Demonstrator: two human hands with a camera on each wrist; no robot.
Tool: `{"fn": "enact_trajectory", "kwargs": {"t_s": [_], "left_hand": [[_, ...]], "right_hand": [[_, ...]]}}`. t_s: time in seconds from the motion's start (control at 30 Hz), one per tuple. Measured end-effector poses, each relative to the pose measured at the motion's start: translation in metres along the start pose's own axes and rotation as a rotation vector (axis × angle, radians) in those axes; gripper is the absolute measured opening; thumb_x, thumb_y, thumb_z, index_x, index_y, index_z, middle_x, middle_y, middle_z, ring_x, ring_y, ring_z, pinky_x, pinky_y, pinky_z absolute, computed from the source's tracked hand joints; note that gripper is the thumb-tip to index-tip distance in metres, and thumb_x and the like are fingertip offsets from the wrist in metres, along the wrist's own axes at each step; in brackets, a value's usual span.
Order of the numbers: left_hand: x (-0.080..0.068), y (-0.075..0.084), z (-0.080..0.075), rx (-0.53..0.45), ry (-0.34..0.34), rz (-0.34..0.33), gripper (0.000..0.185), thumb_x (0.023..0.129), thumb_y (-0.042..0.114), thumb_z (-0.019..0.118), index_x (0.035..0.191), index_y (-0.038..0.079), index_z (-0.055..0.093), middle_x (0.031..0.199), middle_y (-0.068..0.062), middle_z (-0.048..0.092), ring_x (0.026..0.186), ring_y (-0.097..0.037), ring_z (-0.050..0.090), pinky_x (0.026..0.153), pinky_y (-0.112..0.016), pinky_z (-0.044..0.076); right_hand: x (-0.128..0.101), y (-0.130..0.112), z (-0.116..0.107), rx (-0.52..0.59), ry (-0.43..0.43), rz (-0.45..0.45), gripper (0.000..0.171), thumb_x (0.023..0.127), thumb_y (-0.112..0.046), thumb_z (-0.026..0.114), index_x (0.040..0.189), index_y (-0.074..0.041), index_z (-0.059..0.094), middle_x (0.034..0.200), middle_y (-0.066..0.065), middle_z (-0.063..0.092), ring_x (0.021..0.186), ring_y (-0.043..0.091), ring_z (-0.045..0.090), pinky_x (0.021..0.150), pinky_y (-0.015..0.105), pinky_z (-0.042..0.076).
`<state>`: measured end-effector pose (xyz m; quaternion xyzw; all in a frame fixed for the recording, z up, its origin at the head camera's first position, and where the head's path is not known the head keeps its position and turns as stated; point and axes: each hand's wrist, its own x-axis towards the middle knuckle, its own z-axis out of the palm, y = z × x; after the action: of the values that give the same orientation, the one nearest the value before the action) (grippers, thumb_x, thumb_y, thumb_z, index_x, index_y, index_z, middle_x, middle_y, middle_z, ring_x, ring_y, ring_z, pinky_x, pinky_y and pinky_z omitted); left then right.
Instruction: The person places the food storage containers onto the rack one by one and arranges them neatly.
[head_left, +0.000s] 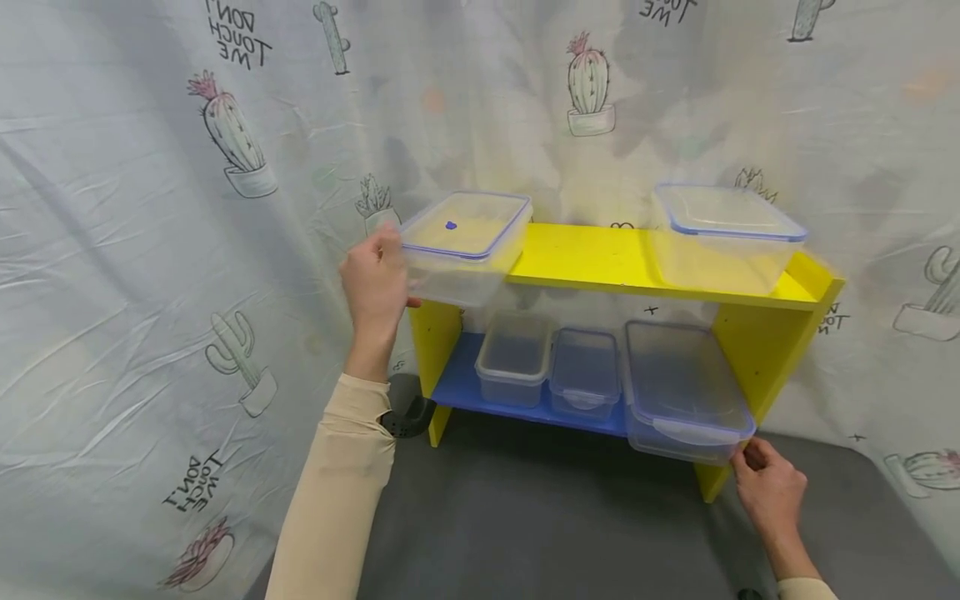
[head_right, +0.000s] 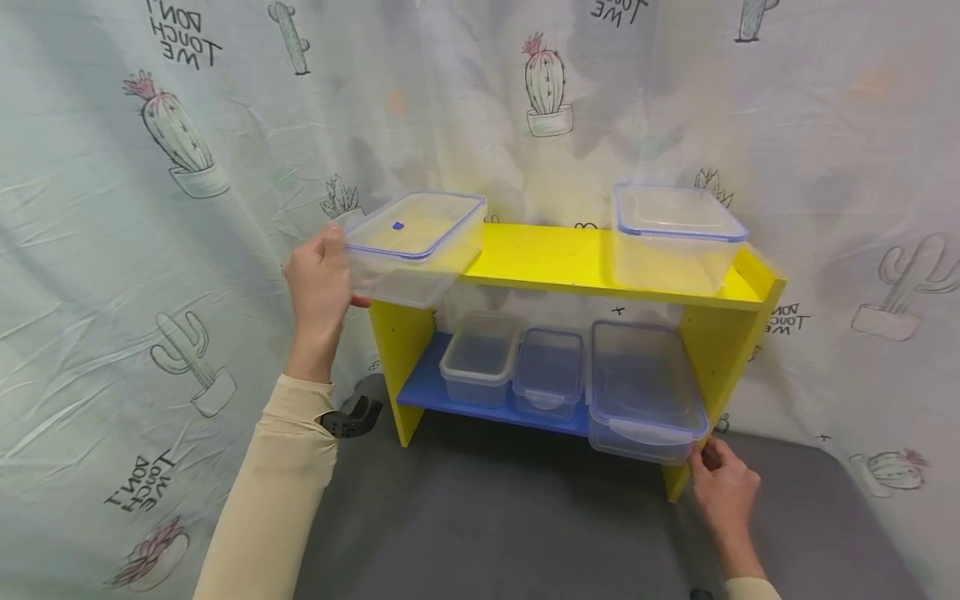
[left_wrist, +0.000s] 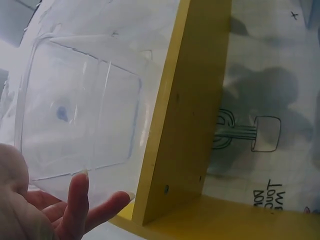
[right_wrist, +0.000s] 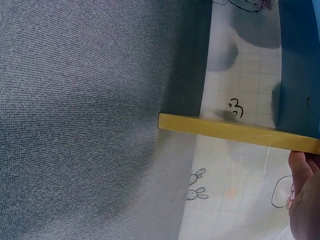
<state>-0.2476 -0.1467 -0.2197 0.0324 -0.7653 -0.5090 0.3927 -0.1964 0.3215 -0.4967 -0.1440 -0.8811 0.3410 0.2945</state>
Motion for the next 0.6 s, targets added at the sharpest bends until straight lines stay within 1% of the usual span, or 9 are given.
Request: {"fn": "enact_trajectory", "kwargs": {"t_s": [0.13, 0.17, 0.2, 0.23, 0.3, 0.4, 0.47, 0.53, 0.6], "left_hand": [[0.002, 0.003, 0.007, 0.113, 0.020, 0.059, 0.052, 0.102, 0.046, 0.034, 0.073, 0.009, 0.057, 0.065, -0.012, 0.057, 0.049, -0.024, 0.064, 0.038, -0.028, 0.044], [0.003, 0.004, 0.009, 0.148, 0.027, 0.084, 0.054, 0.102, 0.046, 0.033, 0.072, 0.008, 0.057, 0.064, -0.013, 0.057, 0.049, -0.024, 0.063, 0.040, -0.027, 0.044], [0.003, 0.004, 0.010, 0.182, 0.037, 0.107, 0.056, 0.102, 0.047, 0.032, 0.074, 0.007, 0.061, 0.065, -0.013, 0.060, 0.050, -0.024, 0.061, 0.043, -0.027, 0.043], [0.003, 0.004, 0.012, 0.213, 0.045, 0.133, 0.058, 0.102, 0.047, 0.032, 0.075, 0.006, 0.063, 0.064, -0.013, 0.060, 0.051, -0.025, 0.059, 0.045, -0.027, 0.041], [0.004, 0.005, 0.015, 0.257, 0.048, 0.183, 0.062, 0.102, 0.047, 0.032, 0.077, 0.002, 0.066, 0.065, -0.013, 0.059, 0.055, -0.025, 0.055, 0.049, -0.029, 0.036], [0.008, 0.006, 0.020, 0.294, 0.054, 0.247, 0.066, 0.102, 0.048, 0.032, 0.075, -0.001, 0.068, 0.064, -0.012, 0.058, 0.058, -0.026, 0.053, 0.051, -0.030, 0.033], [0.011, 0.007, 0.023, 0.309, 0.057, 0.280, 0.067, 0.103, 0.047, 0.033, 0.074, -0.002, 0.069, 0.062, -0.014, 0.058, 0.057, -0.027, 0.054, 0.051, -0.032, 0.034], [0.015, 0.007, 0.027, 0.322, 0.066, 0.289, 0.067, 0.103, 0.047, 0.034, 0.077, -0.002, 0.071, 0.064, -0.014, 0.061, 0.059, -0.027, 0.057, 0.053, -0.033, 0.039], [0.018, 0.007, 0.030, 0.330, 0.064, 0.283, 0.066, 0.103, 0.046, 0.034, 0.080, -0.002, 0.073, 0.068, -0.016, 0.066, 0.063, -0.029, 0.061, 0.056, -0.036, 0.044]], "right_hand": [[-0.001, 0.000, 0.000, -0.005, -0.002, 0.008, 0.027, 0.092, -0.014, 0.062, 0.110, 0.005, 0.068, 0.102, 0.025, 0.071, 0.065, -0.036, 0.025, 0.063, 0.009, 0.033], [-0.001, 0.001, 0.000, -0.009, -0.006, 0.012, 0.027, 0.092, -0.014, 0.062, 0.110, 0.005, 0.068, 0.102, 0.026, 0.070, 0.066, -0.034, 0.028, 0.062, 0.006, 0.032], [-0.002, 0.001, 0.000, -0.013, -0.009, 0.015, 0.027, 0.092, -0.014, 0.062, 0.110, 0.006, 0.068, 0.102, 0.026, 0.070, 0.065, -0.029, 0.037, 0.058, 0.004, 0.031], [-0.002, 0.001, 0.000, -0.019, -0.012, 0.020, 0.028, 0.092, -0.014, 0.062, 0.110, 0.006, 0.068, 0.103, 0.026, 0.070, 0.065, -0.025, 0.040, 0.058, 0.003, 0.030], [-0.003, 0.001, 0.000, -0.029, -0.010, 0.019, 0.027, 0.092, -0.014, 0.062, 0.110, 0.005, 0.068, 0.102, 0.026, 0.070, 0.066, -0.010, 0.056, 0.057, 0.004, 0.033], [-0.002, 0.001, 0.000, -0.041, 0.001, 0.015, 0.027, 0.092, -0.015, 0.061, 0.110, 0.004, 0.069, 0.101, 0.025, 0.071, 0.066, -0.006, 0.059, 0.059, 0.011, 0.038], [-0.001, 0.001, 0.001, -0.035, 0.011, 0.006, 0.027, 0.092, -0.015, 0.061, 0.109, 0.004, 0.069, 0.101, 0.024, 0.071, 0.066, -0.018, 0.050, 0.062, 0.015, 0.039], [-0.001, 0.001, 0.001, -0.018, 0.015, -0.001, 0.027, 0.092, -0.015, 0.062, 0.109, 0.004, 0.069, 0.100, 0.025, 0.071, 0.066, -0.030, 0.033, 0.063, 0.012, 0.037], [0.000, 0.001, 0.000, 0.004, 0.025, -0.015, 0.027, 0.091, -0.014, 0.062, 0.109, 0.005, 0.069, 0.100, 0.026, 0.071, 0.067, -0.034, 0.030, 0.063, 0.009, 0.036]]}}
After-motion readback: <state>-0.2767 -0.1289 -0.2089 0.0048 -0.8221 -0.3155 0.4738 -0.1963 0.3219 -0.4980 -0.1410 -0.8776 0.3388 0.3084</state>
